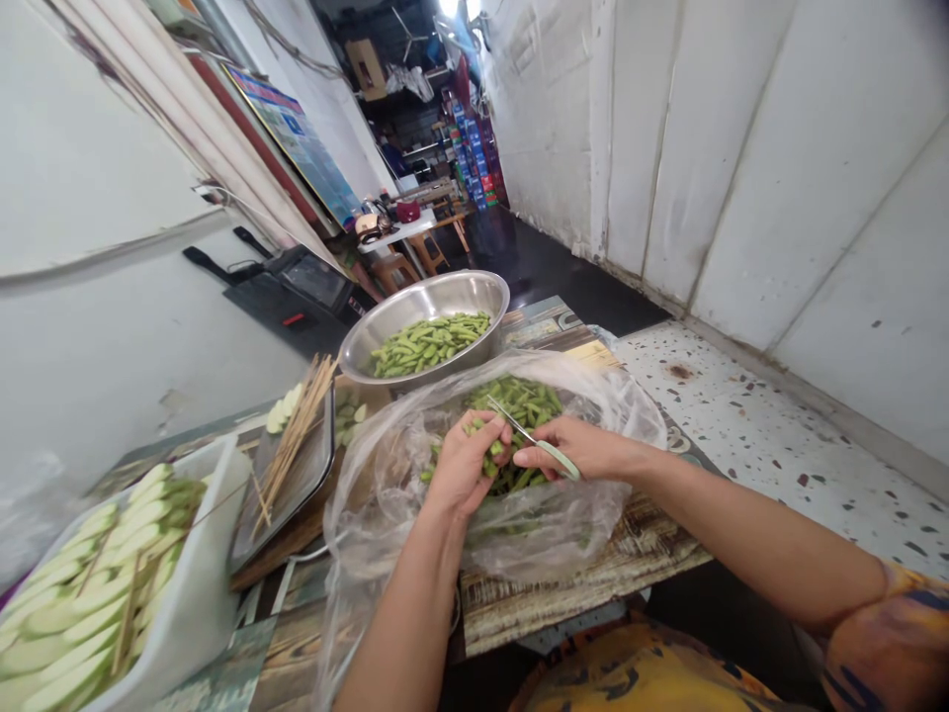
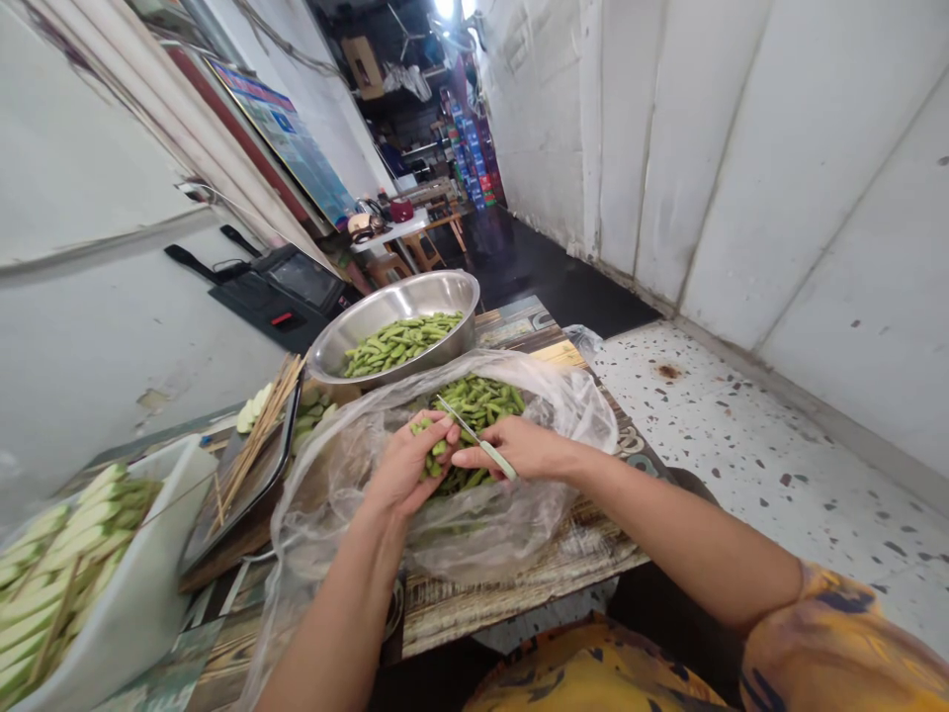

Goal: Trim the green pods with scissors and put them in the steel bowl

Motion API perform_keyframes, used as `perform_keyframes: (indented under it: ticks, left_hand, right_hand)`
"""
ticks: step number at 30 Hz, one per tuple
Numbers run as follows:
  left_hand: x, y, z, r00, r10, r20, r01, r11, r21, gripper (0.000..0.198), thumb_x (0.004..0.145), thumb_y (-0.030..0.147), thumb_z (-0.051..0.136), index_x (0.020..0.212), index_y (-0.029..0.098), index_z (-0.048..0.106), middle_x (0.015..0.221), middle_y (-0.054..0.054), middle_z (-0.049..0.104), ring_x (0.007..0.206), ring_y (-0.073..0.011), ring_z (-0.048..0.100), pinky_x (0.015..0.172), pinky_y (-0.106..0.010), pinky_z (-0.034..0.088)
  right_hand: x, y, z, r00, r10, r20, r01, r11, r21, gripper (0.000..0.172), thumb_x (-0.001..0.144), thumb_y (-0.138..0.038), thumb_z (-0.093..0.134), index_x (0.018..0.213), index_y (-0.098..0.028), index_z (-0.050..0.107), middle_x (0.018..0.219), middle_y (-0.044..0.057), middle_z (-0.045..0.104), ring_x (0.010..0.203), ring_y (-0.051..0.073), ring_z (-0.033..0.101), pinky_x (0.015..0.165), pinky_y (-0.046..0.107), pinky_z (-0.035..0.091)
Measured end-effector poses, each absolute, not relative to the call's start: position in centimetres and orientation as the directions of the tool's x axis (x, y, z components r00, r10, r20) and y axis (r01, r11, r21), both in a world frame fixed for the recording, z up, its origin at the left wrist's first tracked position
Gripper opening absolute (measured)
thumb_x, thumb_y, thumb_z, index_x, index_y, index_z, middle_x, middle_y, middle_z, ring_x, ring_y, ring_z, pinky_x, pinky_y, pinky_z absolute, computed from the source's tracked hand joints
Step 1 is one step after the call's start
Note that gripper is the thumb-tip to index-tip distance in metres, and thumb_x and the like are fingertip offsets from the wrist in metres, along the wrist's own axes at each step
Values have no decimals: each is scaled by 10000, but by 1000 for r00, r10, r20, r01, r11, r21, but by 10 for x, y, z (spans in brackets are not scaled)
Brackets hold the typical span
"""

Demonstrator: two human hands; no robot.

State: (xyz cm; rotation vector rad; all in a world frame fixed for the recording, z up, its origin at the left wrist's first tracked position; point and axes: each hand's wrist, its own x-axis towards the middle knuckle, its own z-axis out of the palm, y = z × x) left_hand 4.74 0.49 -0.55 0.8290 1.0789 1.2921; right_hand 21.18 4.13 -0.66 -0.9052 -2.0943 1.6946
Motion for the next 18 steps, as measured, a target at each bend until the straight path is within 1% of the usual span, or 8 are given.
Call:
perform_keyframes:
  ticks: [3, 7, 10, 14, 18]
  left_hand:
    - [47, 5, -7, -51, 981, -185, -314, 161, 936, 276, 659, 263, 700, 772, 153, 474, 572, 41, 544, 431, -32, 410, 430, -156, 297]
    - [47, 6, -8, -59, 972, -228, -327, 197, 924, 291, 621, 255, 713, 752, 156, 473, 554, 47, 541, 419, -32, 414, 427, -155, 300]
    - [48, 7, -8, -61, 966, -250, -333, 216, 918, 311, 597, 254, 722, 746, 159, 467, 545, 51, 541, 408, -32, 411, 416, -151, 292]
    - [49, 7, -8, -77, 967, -242, -302, 209, 930, 321, 601, 261, 720, 754, 160, 456, 538, 54, 540, 402, -31, 399, 406, -150, 286]
    - [49, 4, -2, -79, 974, -213, -211, 192, 958, 313, 619, 277, 714, 758, 157, 461, 532, 55, 535, 396, -30, 397, 398, -148, 276]
  right_hand:
    - [212, 40, -5, -735, 661, -155, 331, 149, -932, 544, 727, -645, 523, 533, -138, 494, 466, -7, 497, 405, 84, 445, 423, 202, 333]
    - [212, 40, -6, -719, 684, -128, 365, 214, -906, 546, 746, -633, 511, 511, -141, 497, 458, 4, 521, 426, 108, 506, 446, 206, 356]
    - [212, 41, -8, -711, 692, -127, 384, 229, -895, 535, 743, -616, 531, 495, -142, 508, 433, 4, 522, 415, 114, 519, 455, 210, 373]
    - [210, 42, -12, -696, 697, -173, 378, 150, -914, 515, 702, -611, 580, 493, -145, 516, 405, -10, 507, 372, 108, 500, 433, 210, 374]
    - [207, 41, -18, -698, 688, -197, 293, 23, -956, 480, 630, -598, 652, 540, -141, 538, 458, -16, 541, 366, 92, 481, 400, 200, 365]
